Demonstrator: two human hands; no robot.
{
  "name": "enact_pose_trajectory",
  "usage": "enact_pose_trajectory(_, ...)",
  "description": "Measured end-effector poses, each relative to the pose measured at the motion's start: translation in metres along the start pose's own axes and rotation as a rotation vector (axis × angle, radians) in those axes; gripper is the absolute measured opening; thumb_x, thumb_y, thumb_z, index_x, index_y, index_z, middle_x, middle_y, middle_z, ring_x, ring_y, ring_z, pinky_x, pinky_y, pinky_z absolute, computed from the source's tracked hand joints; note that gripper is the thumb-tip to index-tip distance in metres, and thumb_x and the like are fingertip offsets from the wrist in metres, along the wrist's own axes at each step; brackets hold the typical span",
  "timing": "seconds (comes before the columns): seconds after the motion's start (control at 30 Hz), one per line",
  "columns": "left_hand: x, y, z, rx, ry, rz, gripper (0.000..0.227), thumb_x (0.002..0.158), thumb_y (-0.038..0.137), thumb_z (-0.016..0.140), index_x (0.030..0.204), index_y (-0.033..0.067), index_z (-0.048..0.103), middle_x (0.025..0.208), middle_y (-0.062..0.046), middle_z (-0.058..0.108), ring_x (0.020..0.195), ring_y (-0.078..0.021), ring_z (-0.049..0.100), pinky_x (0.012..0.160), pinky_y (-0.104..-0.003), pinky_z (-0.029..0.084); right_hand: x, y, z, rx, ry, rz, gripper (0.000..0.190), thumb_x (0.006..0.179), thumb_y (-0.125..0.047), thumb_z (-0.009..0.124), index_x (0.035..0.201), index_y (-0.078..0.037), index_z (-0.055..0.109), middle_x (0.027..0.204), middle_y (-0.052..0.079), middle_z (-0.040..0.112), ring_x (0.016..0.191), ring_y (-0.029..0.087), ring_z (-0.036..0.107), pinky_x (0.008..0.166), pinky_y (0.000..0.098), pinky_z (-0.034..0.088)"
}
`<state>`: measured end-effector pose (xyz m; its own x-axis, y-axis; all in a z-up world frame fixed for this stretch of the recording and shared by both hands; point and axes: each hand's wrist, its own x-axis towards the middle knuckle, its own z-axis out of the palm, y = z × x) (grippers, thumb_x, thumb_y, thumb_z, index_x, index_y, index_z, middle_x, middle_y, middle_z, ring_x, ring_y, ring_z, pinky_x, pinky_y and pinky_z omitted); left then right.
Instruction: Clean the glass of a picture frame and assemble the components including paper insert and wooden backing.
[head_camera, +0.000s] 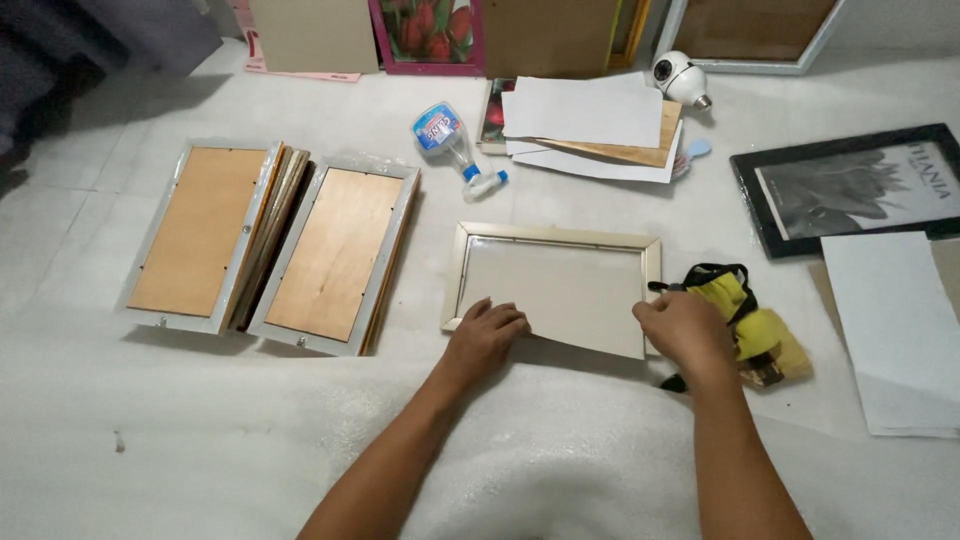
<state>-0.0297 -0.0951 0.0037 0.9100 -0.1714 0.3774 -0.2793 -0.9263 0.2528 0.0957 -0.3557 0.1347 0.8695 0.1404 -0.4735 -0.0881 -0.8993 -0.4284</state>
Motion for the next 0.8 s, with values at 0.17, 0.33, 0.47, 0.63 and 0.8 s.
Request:
enact_pose_trajectory(0.17, 0.007, -0.006, 0.002, -0.054, -0.058, -0.114, 0.018, 0.101, 0.020, 0.057, 0.112, 0.0243, 0.071, 0.113, -0.001, 0.072, 0.121, -0.0225, 0.065, 0.105, -0.051, 0.047, 0.010, 0.004, 0.012, -0.064, -0.046, -0.006, 0.063, 0.084, -0.047, 0.058, 0.125, -0.003, 0.076, 0.123, 0.025, 0.074, 0.127, 0.045, 0.062, 0.103, 0.0520, 0.050)
enact_pose_trajectory(0.33, 0.009, -0.043, 0.040, -0.082, -0.086, -0.129, 0.018, 0.096, 0.018, 0.063, 0.110, 0.0238, 0.072, 0.111, -0.003, 0.073, 0.115, -0.0277, 0.068, 0.097, -0.050, 0.055, 0.031, 0.018, 0.021, -0.029, -0.056, 0.005, 0.068, 0.084, -0.050, 0.060, 0.132, -0.004, 0.072, 0.128, 0.027, 0.071, 0.129, 0.047, 0.060, 0.103, 0.0565, 0.050)
enact_pose_trajectory(0.47, 0.023, -0.043, 0.031, 0.036, -0.169, -0.085, 0.019, 0.097, 0.022, 0.060, 0.107, 0.0315, 0.073, 0.108, 0.003, 0.074, 0.113, -0.0227, 0.069, 0.093, -0.044, 0.058, 0.039, 0.024, 0.023, -0.111, -0.118, 0.018, 0.064, 0.088, -0.046, 0.053, 0.139, -0.010, 0.067, 0.135, 0.022, 0.069, 0.134, 0.043, 0.057, 0.106, 0.0560, 0.048)
enact_pose_trajectory(0.63, 0.017, -0.042, 0.036, 0.069, -0.261, -0.048, 0.017, 0.098, 0.024, 0.060, 0.104, 0.0288, 0.076, 0.112, 0.003, 0.073, 0.117, -0.0233, 0.068, 0.095, -0.042, 0.057, 0.036, 0.023, 0.029, -0.126, -0.182, -0.033, 0.059, 0.089, -0.040, 0.051, 0.141, -0.016, 0.066, 0.136, 0.018, 0.070, 0.136, 0.041, 0.056, 0.108, 0.0576, 0.048)
enact_pose_trajectory(0.8, 0.013, -0.031, 0.021, 0.061, -0.217, -0.127, 0.012, 0.091, 0.027, 0.072, 0.102, 0.0300, 0.076, 0.119, 0.004, 0.069, 0.127, -0.0222, 0.060, 0.105, -0.046, 0.050, 0.015, -0.002, 0.025, -0.209, -0.380, -0.203, 0.059, 0.091, -0.015, 0.049, 0.150, -0.010, 0.055, 0.158, 0.024, 0.046, 0.145, 0.047, 0.043, 0.117, 0.0582, 0.039)
